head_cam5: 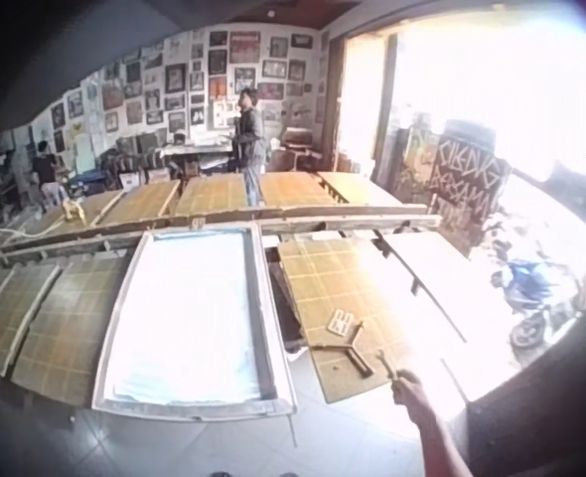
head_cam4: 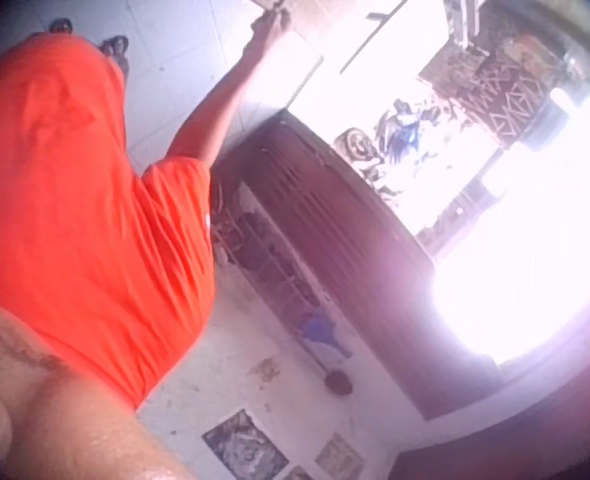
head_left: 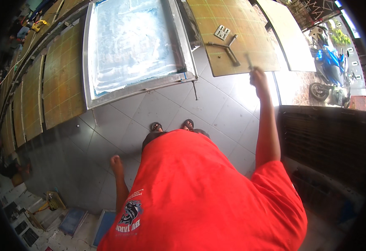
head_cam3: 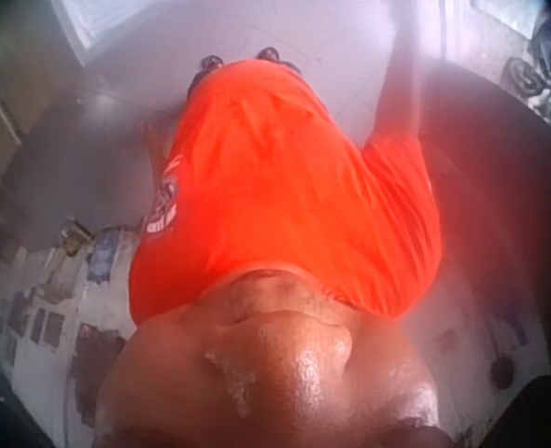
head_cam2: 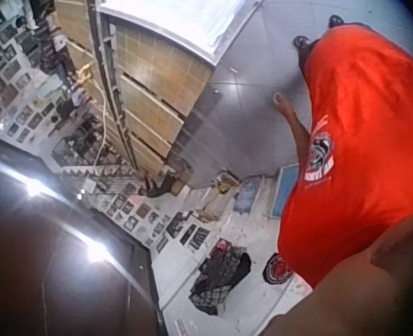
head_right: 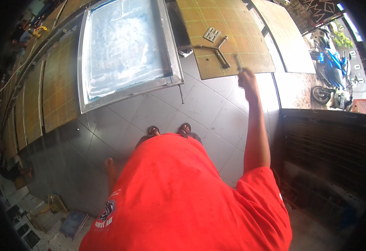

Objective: The person uses a multi-tool and by hand to loosen, adjust, and tighten a clamp and bracket on a screen printing frame, then lifts and lowers the frame.

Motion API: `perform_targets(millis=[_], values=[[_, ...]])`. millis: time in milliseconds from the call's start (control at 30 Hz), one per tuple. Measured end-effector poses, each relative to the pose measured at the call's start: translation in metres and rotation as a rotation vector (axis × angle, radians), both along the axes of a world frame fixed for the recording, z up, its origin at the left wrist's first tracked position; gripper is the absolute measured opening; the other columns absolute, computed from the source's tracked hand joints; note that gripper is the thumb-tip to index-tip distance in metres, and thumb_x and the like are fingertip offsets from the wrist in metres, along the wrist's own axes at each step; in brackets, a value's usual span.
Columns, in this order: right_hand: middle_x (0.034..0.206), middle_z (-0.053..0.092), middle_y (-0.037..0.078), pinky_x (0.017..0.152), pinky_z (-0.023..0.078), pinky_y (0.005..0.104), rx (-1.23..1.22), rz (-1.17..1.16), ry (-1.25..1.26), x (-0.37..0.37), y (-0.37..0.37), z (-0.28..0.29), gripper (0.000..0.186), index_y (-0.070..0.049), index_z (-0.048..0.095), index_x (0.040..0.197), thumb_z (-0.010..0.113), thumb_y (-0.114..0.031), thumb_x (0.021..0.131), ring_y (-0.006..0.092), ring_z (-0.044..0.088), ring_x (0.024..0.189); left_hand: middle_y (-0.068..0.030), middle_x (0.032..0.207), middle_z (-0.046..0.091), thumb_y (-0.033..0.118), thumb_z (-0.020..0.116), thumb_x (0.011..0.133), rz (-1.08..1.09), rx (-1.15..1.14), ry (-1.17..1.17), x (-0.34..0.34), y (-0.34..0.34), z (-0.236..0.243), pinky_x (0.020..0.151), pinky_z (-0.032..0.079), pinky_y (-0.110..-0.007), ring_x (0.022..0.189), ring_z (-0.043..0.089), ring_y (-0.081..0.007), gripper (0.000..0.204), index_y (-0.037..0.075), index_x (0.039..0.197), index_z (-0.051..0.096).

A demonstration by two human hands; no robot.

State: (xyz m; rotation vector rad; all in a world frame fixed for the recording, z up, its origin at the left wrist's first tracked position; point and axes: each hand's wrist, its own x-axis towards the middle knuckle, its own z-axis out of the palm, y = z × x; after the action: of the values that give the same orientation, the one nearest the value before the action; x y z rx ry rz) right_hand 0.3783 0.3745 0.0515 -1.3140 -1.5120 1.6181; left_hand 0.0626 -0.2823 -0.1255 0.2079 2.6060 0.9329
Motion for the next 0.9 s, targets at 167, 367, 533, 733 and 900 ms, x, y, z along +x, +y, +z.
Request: perform_targets(millis=[167,367,533,733,900], values=[[0.063,0.048,0.0,0.042,0.028,0.0187,-0.201,0.236,-0.142,-0.025,-0.103,0.035,0.019,-0.001,0.058,0.1,0.052,-0.01,0.084,0.0057,0.036,0.049,-0.0073,0.09,0.056,0.031,0.046,0.095,0.152,0.301,0.243,-0.104,0.077,0.088,0.069,0.042,-0.026,0.079,0.053,-0.0144,0.037,0.002,0.116,0.049],[0.065,0.05,0.001,0.039,0.028,0.0203,-0.122,0.438,-0.217,-0.053,-0.089,0.009,0.016,-0.001,0.064,0.087,0.061,-0.015,0.081,0.0058,0.039,0.048,-0.0093,0.108,0.055,0.032,0.047,0.094,-0.091,0.417,0.156,-0.199,0.157,0.148,0.077,0.044,-0.03,0.089,0.055,-0.018,0.041,0.003,0.124,0.042],[0.06,0.044,-0.001,0.034,0.021,0.0214,-0.322,0.405,-0.226,-0.078,-0.062,0.012,0.013,-0.002,0.065,0.086,0.061,-0.013,0.079,0.0052,0.032,0.042,-0.0124,0.107,0.055,0.032,0.047,0.094,-0.28,0.369,0.052,-0.225,0.196,0.143,0.082,0.043,-0.031,0.093,0.054,-0.0191,0.044,0.002,0.126,0.039],[0.079,0.056,0.008,0.062,0.038,0.0315,0.129,0.7,-0.765,-0.098,-0.051,0.021,0.02,-0.007,0.063,0.095,0.051,-0.004,0.079,0.0195,0.048,0.066,-0.02,0.106,0.055,0.04,0.049,0.091,-0.226,0.257,0.239,-0.231,0.212,0.098,0.085,0.045,-0.034,0.095,0.055,-0.0242,0.056,-0.007,0.121,0.041],[0.054,0.039,-0.004,0.034,0.02,0.0222,-0.205,0.467,-0.52,-0.102,-0.046,0.009,0.008,-0.002,0.063,0.082,0.06,-0.009,0.08,0.0053,0.028,0.039,-0.0206,0.106,0.054,0.038,0.049,0.091,-0.208,0.386,-0.065,-0.214,0.228,0.143,0.059,0.051,-0.032,0.086,0.058,-0.0244,0.053,-0.008,0.116,0.044]])
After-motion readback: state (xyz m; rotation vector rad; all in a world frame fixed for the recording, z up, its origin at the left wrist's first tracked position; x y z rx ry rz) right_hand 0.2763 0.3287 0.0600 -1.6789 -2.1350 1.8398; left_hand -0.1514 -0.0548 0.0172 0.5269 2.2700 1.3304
